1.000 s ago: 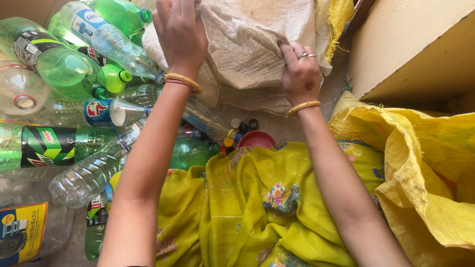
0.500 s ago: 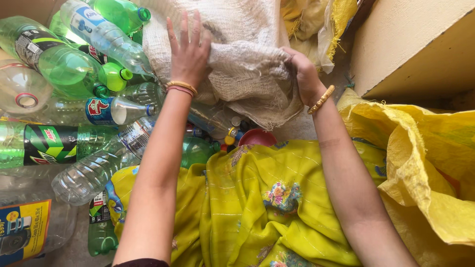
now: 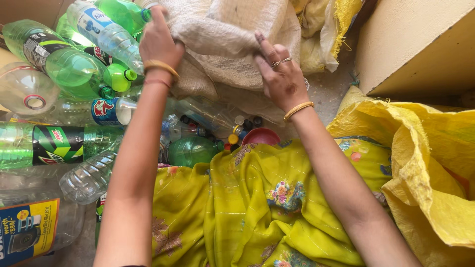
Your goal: The person sits on the floor and sorts empty plastic bottles by removing caps and placing them into a burlap sack. They handle multiple bottles one at a time, including clear, green, and branded containers, and also place a small jar into the sack.
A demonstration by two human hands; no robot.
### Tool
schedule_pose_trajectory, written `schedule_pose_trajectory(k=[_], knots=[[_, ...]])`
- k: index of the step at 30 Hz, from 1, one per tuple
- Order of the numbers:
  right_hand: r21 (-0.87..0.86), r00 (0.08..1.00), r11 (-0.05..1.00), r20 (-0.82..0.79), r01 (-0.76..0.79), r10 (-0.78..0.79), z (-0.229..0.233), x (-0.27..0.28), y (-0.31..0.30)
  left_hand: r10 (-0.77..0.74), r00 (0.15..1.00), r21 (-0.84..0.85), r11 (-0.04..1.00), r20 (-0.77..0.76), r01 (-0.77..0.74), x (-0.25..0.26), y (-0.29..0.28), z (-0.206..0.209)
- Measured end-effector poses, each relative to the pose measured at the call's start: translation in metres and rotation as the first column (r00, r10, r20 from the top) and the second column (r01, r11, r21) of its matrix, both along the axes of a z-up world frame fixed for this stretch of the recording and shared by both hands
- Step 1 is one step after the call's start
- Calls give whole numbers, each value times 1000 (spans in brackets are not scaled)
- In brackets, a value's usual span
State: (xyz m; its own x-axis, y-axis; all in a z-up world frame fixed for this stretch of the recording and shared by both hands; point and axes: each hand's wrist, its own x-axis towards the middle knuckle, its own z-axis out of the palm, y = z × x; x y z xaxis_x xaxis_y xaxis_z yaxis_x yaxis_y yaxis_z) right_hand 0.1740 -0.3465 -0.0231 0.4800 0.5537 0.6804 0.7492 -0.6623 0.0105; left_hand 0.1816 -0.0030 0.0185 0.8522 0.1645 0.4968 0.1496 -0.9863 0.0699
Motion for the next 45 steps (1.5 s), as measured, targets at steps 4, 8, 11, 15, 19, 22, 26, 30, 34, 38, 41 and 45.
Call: schedule_pose_trajectory(k=[4, 8, 11, 15, 19, 22, 26, 30, 34, 38, 41, 45], knots=[[-7, 995, 999, -90, 45, -46, 0, -4, -2, -268, 922, 511, 772, -281, 380, -27, -45, 9], [-91, 991, 991, -82, 99, -106, -3, -3, 0, -618, 771, 682, 499, -152, 535, -32, -50, -20], [-185, 993, 982, -106, 30, -50, -7, -6, 8, -396, 916, 626, 698, -68, 348, -21, -39, -47], [-191, 988, 981, -152, -23, -6, -14, -16, 15, -192, 981, 718, 678, -30, 155, 7, -40, -81], [-161, 989, 987, -150, -30, 5, -17, -17, 16, -224, 974, 596, 778, -36, 201, 37, -42, -96], [-205, 977, 979, -214, -17, -27, -23, -13, 14, -15, 982, 700, 699, -191, 147, 47, -40, -100], [-203, 970, 979, -241, -11, -39, -32, -8, 15, -34, 963, 554, 812, -267, 182, 50, -39, -101], [-202, 955, 979, -295, -29, -32, -36, -10, 17, 46, 991, 653, 756, -127, 49, 40, -44, -101], [-215, 955, 976, -296, -45, -21, -37, -12, 19, 114, 992, 649, 759, -45, -57, 23, -55, -106], [-197, 949, 978, -315, -68, 3, -35, -14, 19, 210, 977, 485, 858, -35, -167, 23, -69, -116], [-214, 941, 974, -338, -73, -4, -33, -16, 19, 349, 931, 413, 867, -106, -278, 33, -74, -125], [-241, 938, 969, -344, -57, -31, -31, -14, 18, 495, 849, 513, 689, 184, -513, 46, -87, -135]])
